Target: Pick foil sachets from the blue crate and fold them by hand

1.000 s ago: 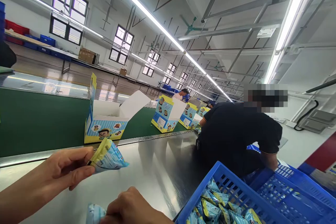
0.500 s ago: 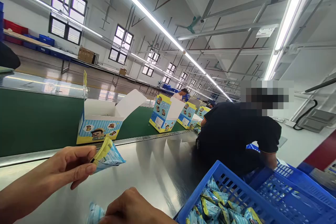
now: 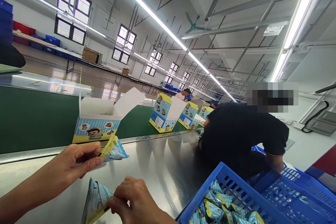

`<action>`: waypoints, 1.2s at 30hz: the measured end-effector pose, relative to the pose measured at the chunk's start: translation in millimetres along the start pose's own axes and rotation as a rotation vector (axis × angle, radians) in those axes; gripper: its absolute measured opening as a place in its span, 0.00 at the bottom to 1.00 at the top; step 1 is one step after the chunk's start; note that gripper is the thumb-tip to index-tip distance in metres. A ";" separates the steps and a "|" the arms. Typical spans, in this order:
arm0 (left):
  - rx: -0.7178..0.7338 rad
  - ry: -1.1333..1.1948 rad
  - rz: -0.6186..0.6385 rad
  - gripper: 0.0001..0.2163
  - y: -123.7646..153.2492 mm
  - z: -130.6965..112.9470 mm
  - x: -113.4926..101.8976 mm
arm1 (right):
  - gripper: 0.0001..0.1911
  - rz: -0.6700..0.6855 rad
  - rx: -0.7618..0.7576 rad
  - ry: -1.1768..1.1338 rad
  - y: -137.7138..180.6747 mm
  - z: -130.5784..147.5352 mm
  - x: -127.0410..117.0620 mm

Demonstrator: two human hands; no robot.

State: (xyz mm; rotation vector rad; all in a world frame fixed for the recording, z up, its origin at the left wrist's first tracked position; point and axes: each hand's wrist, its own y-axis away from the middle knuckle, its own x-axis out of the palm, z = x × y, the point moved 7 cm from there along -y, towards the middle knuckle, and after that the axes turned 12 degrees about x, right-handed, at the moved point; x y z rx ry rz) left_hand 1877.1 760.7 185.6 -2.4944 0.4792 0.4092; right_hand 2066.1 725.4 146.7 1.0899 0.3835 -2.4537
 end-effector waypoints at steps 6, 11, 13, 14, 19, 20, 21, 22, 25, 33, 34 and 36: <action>-0.017 -0.122 0.106 0.23 1.4 -0.2 10.0 | 0.11 -0.406 -0.283 0.177 16.3 13.9 -24.8; -0.032 -0.141 0.176 0.22 1.8 -6.7 17.2 | 0.12 -0.612 -0.305 0.374 25.4 24.9 -36.5; -0.037 -0.149 0.207 0.22 1.7 -8.0 19.6 | 0.11 -0.610 -0.312 0.427 26.0 25.7 -36.1; -0.036 -0.150 0.231 0.21 1.9 -8.9 21.6 | 0.11 -0.596 -0.318 0.448 25.9 25.0 -35.0; -0.043 -0.162 0.364 0.19 6.6 -11.3 36.0 | 0.09 -0.539 -0.407 0.566 25.9 16.6 -24.6; -0.051 -0.178 0.367 0.19 7.3 -10.5 37.9 | 0.08 -0.540 -0.430 0.589 26.2 15.2 -22.6; -0.062 -0.191 0.366 0.18 7.7 -9.5 39.5 | 0.08 -0.545 -0.446 0.605 26.3 14.2 -21.3; -0.072 -0.207 0.362 0.18 7.9 -8.3 40.8 | 0.07 -0.556 -0.458 0.614 26.5 13.7 -20.9; -0.103 -0.236 0.360 0.19 6.8 -5.2 44.1 | 0.08 -0.603 -0.490 0.603 28.0 15.7 -22.6; -0.111 -0.330 0.305 0.18 -8.4 -13.9 44.3 | 0.10 -0.299 -0.166 0.616 10.4 -17.7 -14.8; -0.115 -0.332 0.304 0.18 -8.8 -15.1 45.1 | 0.12 -0.192 -0.072 0.589 7.0 -25.0 -13.3; -0.119 -0.326 0.305 0.19 -8.4 -17.0 47.3 | 0.15 0.040 0.102 0.392 4.0 -34.7 -11.0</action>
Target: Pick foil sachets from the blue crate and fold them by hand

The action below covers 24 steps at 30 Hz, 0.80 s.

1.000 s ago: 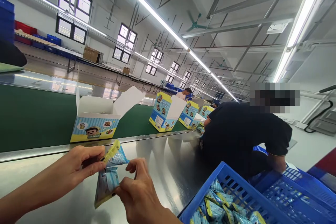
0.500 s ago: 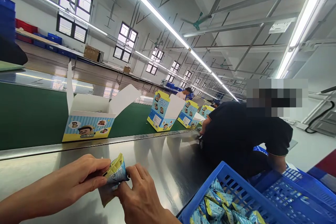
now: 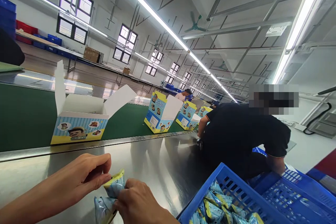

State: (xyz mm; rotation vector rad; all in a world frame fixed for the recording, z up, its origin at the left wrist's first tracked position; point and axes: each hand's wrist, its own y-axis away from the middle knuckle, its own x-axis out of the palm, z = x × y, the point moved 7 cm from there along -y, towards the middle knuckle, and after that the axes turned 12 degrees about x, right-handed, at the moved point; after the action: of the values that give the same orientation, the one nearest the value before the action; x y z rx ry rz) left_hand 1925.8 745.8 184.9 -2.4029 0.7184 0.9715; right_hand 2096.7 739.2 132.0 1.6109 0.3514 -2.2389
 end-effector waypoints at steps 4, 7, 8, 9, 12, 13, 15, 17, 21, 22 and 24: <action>0.016 0.025 0.017 0.16 1.5 -4.5 4.6 | 0.14 0.332 0.049 -0.373 3.5 3.3 4.0; 0.014 0.028 0.035 0.16 1.5 -6.2 6.5 | 0.20 0.295 0.089 -0.181 3.6 -3.7 7.6; 0.011 0.027 0.039 0.16 1.1 -6.7 6.6 | 0.20 0.296 0.096 -0.163 3.7 -5.1 9.4; 0.009 0.026 0.045 0.16 0.6 -7.4 6.8 | 0.19 0.317 0.090 -0.191 4.2 -4.9 11.4; 0.007 0.031 0.063 0.15 -0.8 -10.1 7.7 | 0.19 0.359 0.075 -0.251 4.3 -2.3 11.9; 0.005 0.036 0.069 0.15 -1.2 -11.1 8.1 | 0.20 0.343 0.088 -0.209 3.6 -3.4 10.3; 0.004 0.044 0.078 0.14 -1.9 -13.0 9.1 | 0.21 0.337 0.098 -0.161 3.2 -4.8 8.4; 0.007 0.047 0.083 0.13 -2.8 -15.0 9.9 | 0.20 0.364 0.087 -0.221 4.1 -5.1 8.7; 0.014 0.043 0.091 0.13 -5.3 -17.6 11.8 | 0.23 0.300 0.099 -0.108 3.5 -16.6 11.3; 0.013 0.044 0.097 0.13 -5.8 -17.7 12.7 | 0.22 0.307 0.088 -0.076 3.7 -19.9 14.5; 0.014 0.043 0.109 0.13 -6.7 -17.6 15.0 | 0.17 0.343 0.056 -0.072 4.5 -26.6 22.0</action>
State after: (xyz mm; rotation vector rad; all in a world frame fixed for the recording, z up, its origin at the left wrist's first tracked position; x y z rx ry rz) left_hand 1947.9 736.3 186.8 -2.4006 0.8766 0.9570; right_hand 2115.2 742.7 102.6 1.4828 -0.0085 -2.0510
